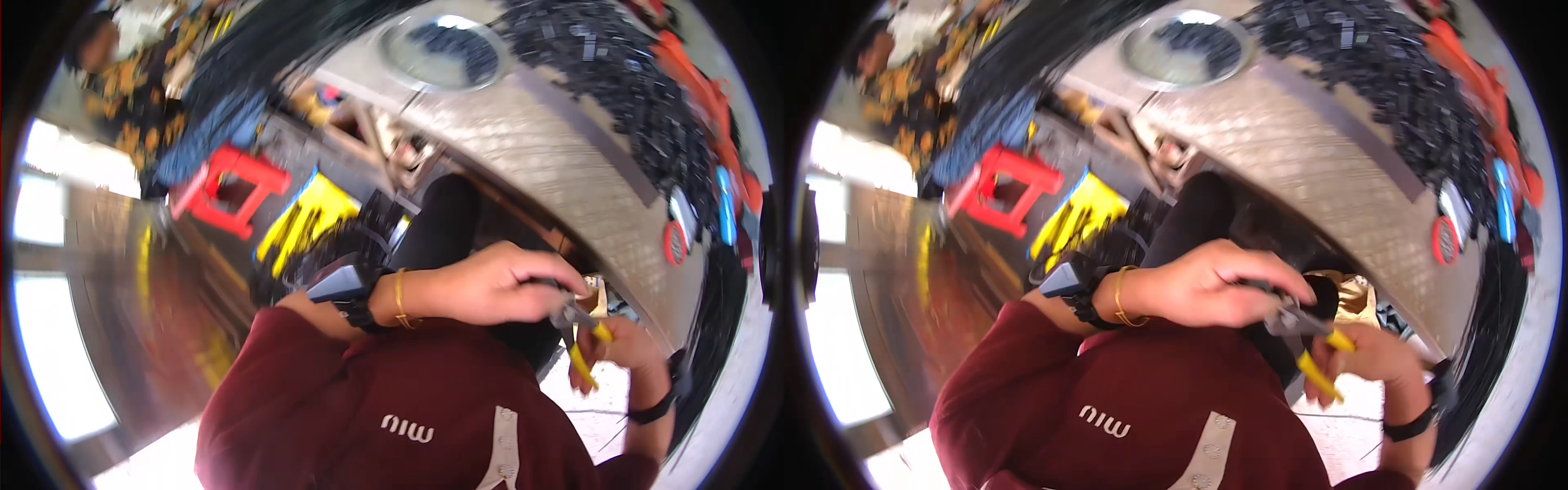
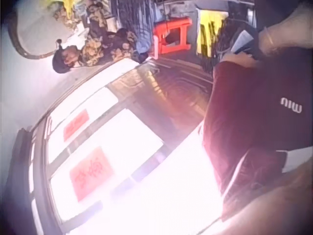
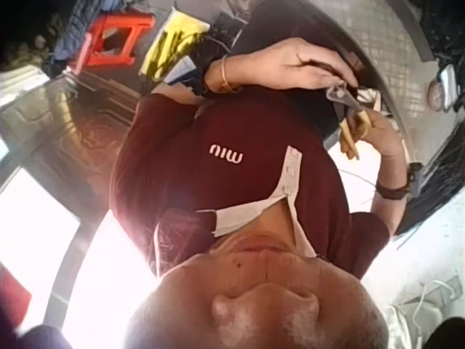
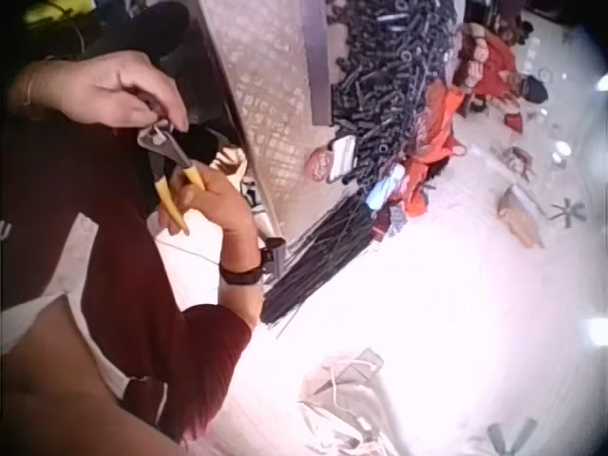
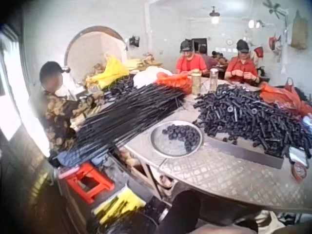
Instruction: The recorder is assembling umbrella frame components by sliding small plastic pieces onto long black rods and securing them with wire and pliers.
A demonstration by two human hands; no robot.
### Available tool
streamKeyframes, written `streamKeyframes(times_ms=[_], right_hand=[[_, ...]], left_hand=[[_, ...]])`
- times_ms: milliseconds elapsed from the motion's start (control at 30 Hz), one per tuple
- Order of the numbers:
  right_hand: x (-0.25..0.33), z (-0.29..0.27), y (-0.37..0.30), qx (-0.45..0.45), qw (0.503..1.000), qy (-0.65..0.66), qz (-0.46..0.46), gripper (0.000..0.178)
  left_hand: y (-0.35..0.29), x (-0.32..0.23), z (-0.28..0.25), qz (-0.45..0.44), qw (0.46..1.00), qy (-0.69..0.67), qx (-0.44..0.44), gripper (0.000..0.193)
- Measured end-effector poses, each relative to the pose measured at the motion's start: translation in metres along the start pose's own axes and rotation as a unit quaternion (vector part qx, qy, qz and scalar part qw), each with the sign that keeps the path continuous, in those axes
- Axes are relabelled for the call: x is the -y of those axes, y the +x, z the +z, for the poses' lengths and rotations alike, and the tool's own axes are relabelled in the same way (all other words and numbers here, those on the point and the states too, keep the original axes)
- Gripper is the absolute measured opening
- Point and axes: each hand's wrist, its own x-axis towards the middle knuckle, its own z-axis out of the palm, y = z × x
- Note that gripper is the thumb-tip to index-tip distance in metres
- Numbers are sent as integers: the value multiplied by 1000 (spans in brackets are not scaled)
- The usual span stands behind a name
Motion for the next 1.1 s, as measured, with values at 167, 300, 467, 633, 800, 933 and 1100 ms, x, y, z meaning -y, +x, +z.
streamKeyframes(times_ms=[167,300,467,633,800,933,1100], right_hand=[[-54,1,46,232,950,199,69,70],[7,13,45,75,982,-158,71,72],[30,70,43,-208,720,-642,-161,42],[-3,48,34,-54,993,-101,-36,38],[11,79,36,-207,858,-418,-216,47],[23,67,38,-223,751,-594,-183,58],[-45,33,34,89,982,122,-109,76]], left_hand=[[-48,12,12,48,997,65,-11,38],[-65,22,9,78,987,75,-118,37],[-67,24,-4,64,980,45,-184,45],[-66,11,-7,70,993,23,-93,43],[-48,15,-16,73,985,52,-146,36],[-42,5,-31,-25,996,13,-85,44],[-17,4,-14,-64,997,44,22,33]])
